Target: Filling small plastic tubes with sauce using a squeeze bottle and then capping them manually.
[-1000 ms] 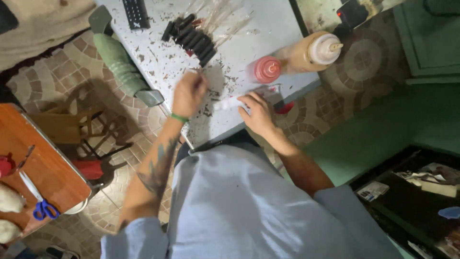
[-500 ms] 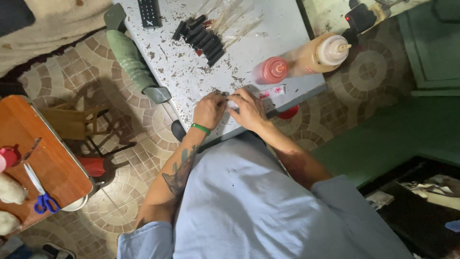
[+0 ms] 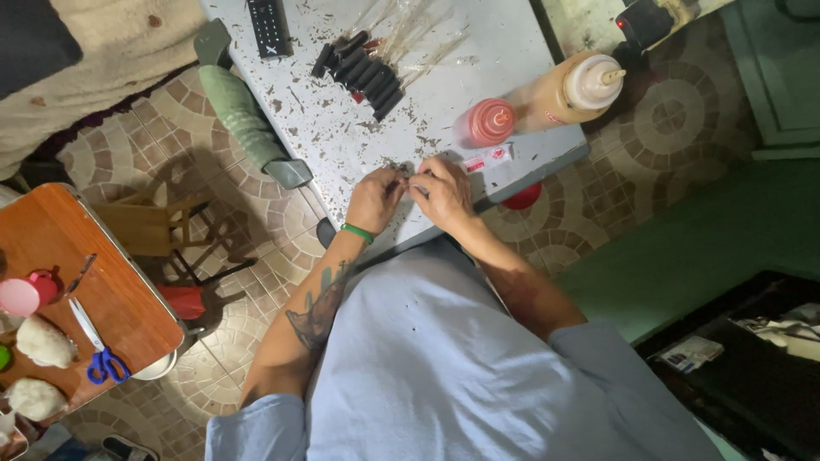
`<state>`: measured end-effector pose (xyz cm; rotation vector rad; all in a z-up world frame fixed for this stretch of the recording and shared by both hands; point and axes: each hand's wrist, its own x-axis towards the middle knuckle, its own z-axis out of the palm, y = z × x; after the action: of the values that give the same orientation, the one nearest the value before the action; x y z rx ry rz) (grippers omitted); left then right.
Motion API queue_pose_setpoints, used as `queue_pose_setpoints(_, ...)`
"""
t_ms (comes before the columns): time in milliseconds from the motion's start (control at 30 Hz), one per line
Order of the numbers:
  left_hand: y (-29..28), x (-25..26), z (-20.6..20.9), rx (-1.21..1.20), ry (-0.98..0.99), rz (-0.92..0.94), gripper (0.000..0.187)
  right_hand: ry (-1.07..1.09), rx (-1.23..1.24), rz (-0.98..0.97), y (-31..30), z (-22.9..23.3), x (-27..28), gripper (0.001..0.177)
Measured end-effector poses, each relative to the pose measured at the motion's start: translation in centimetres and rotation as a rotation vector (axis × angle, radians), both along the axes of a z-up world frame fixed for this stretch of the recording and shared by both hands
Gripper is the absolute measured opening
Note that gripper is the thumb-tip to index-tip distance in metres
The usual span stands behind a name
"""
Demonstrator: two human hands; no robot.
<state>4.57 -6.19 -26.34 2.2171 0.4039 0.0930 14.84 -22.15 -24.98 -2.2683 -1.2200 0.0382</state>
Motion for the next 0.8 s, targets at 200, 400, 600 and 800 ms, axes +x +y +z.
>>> queue_pose_setpoints(200,0.3,-1.6,1.4,0.032,-0.037,0.008,0.007,-0.004,0.005,0.004,-0.1,0.3,-0.1,0.010)
queue_pose_setpoints(400,0.7,-2.3,1.8,0.033,-0.110,0.032,0.007,-0.012,-0.010,-0.002,0.1,-0.4,-0.3,0.012)
queue_pose_setpoints(600,1.0,-1.6,1.0,-0.002,-0.120,0.060,0.006,0.044,-0.046,0.031,1.3,2.9,-0.3,0.038)
queue_pose_setpoints(800,1.1,-1.1,2.9,-0.094,-0.127,0.080,0.012,0.103,-0.040,0.092,2.0,1.6,0.4,0.019)
